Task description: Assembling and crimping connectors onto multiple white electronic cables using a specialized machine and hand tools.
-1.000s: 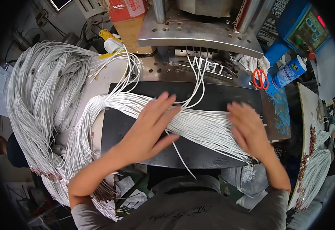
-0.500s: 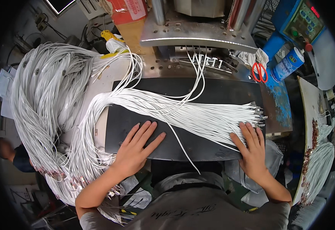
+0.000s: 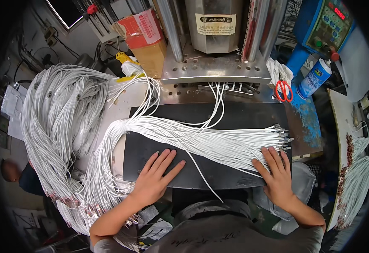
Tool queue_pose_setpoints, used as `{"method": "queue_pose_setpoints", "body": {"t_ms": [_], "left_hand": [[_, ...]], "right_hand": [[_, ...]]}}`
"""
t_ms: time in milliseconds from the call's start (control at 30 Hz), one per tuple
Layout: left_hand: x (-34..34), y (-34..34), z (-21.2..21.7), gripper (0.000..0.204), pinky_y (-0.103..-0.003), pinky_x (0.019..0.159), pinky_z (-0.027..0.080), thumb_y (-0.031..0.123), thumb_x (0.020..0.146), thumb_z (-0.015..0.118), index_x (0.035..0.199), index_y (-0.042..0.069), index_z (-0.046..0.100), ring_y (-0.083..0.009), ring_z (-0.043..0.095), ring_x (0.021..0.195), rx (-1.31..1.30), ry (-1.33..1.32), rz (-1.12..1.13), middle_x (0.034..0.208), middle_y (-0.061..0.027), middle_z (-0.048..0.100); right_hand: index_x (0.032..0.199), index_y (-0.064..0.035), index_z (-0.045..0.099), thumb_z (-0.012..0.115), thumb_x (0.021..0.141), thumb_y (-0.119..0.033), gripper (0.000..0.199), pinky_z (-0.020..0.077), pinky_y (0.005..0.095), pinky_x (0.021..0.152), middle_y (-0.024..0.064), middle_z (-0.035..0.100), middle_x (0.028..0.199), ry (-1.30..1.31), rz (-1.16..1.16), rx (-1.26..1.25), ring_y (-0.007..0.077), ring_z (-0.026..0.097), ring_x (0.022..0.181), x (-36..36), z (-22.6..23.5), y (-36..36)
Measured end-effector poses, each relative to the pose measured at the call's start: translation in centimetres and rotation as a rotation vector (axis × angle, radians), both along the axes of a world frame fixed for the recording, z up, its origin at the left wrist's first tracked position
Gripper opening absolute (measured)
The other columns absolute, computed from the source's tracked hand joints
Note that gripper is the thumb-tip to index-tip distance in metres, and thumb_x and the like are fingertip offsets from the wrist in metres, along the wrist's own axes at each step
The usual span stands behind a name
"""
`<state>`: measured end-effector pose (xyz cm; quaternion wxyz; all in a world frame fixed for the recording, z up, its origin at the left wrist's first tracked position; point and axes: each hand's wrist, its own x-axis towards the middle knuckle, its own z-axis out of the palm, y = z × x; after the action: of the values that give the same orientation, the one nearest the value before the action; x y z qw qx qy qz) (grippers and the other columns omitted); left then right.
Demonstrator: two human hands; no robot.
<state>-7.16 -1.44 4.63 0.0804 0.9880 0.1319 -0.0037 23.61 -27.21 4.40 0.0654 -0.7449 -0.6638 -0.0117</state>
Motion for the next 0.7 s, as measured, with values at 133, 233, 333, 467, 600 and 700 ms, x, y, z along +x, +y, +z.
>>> {"method": "queue_pose_setpoints", "body": {"t_ms": [133, 233, 333, 467, 600, 700], "left_hand": [[0.4, 0.8, 1.5, 0.078, -0.052, 0.124, 0.030, 0.006, 0.082, 0.075, 0.155, 0.011, 0.048, -0.0387, 0.037, 0.151, -0.233, -0.081, -0.032, 0.162, -0.0190, 0.040], [2.5, 1.5, 3.7, 0.070, -0.051, 0.122, 0.033, 0.014, 0.090, 0.075, 0.154, 0.008, 0.048, -0.0393, 0.041, 0.148, -0.439, -0.161, -0.103, 0.158, -0.0200, 0.044], [8.3, 1.9, 5.1, 0.066, -0.049, 0.119, 0.037, 0.022, 0.095, 0.074, 0.153, 0.005, 0.048, -0.0392, 0.045, 0.145, -0.583, -0.219, -0.245, 0.154, -0.0213, 0.049], [16.1, 4.1, 3.4, 0.061, -0.044, 0.109, 0.047, 0.021, 0.090, 0.079, 0.142, 0.000, 0.055, -0.0348, 0.058, 0.131, -0.557, -0.081, -0.368, 0.140, -0.0206, 0.059], [19.0, 5.9, 4.4, 0.048, -0.043, 0.094, 0.052, 0.018, 0.084, 0.083, 0.126, 0.002, 0.065, -0.0333, 0.066, 0.112, -0.324, 0.135, -0.312, 0.118, -0.0152, 0.069], [20.1, 6.0, 6.2, 0.037, -0.042, 0.080, 0.053, 0.016, 0.078, 0.086, 0.109, 0.004, 0.070, -0.0311, 0.069, 0.096, -0.327, 0.269, -0.254, 0.096, -0.0094, 0.072]], "right_hand": [[0.144, -0.0099, 0.058, 0.079, 0.079, -0.014, 0.068, 0.0316, 0.0541, 0.114, 0.0177, 0.053, 0.146, 0.262, 0.078, -0.008, 0.0387, 0.049, 0.132, 0.8, 4.4, 1.6], [0.140, -0.0034, 0.058, 0.079, 0.088, -0.026, 0.061, 0.0382, 0.0487, 0.104, 0.0157, 0.062, 0.126, 0.405, 0.078, 0.027, 0.0359, 0.054, 0.114, 4.1, 5.3, 5.2], [0.134, 0.0041, 0.057, 0.074, 0.092, -0.019, 0.051, 0.0462, 0.0434, 0.091, 0.0185, 0.063, 0.108, 0.305, 0.026, 0.218, 0.0365, 0.059, 0.101, 7.3, 2.6, 11.6], [0.128, 0.0053, 0.059, 0.069, 0.095, -0.011, 0.038, 0.0487, 0.0441, 0.083, 0.0213, 0.062, 0.099, 0.143, 0.074, 0.552, 0.0404, 0.059, 0.092, 10.2, -2.1, 19.6], [0.109, 0.0041, 0.066, 0.070, 0.092, -0.008, 0.022, 0.0495, 0.0464, 0.085, 0.0198, 0.064, 0.100, 0.270, 0.150, 0.412, 0.0407, 0.061, 0.096, 11.1, -2.1, 20.3], [0.100, 0.0033, 0.067, 0.071, 0.090, -0.008, 0.016, 0.0513, 0.0474, 0.087, 0.0194, 0.068, 0.101, 0.212, 0.259, 0.236, 0.0409, 0.063, 0.099, 10.5, 0.0, 18.2]]}}
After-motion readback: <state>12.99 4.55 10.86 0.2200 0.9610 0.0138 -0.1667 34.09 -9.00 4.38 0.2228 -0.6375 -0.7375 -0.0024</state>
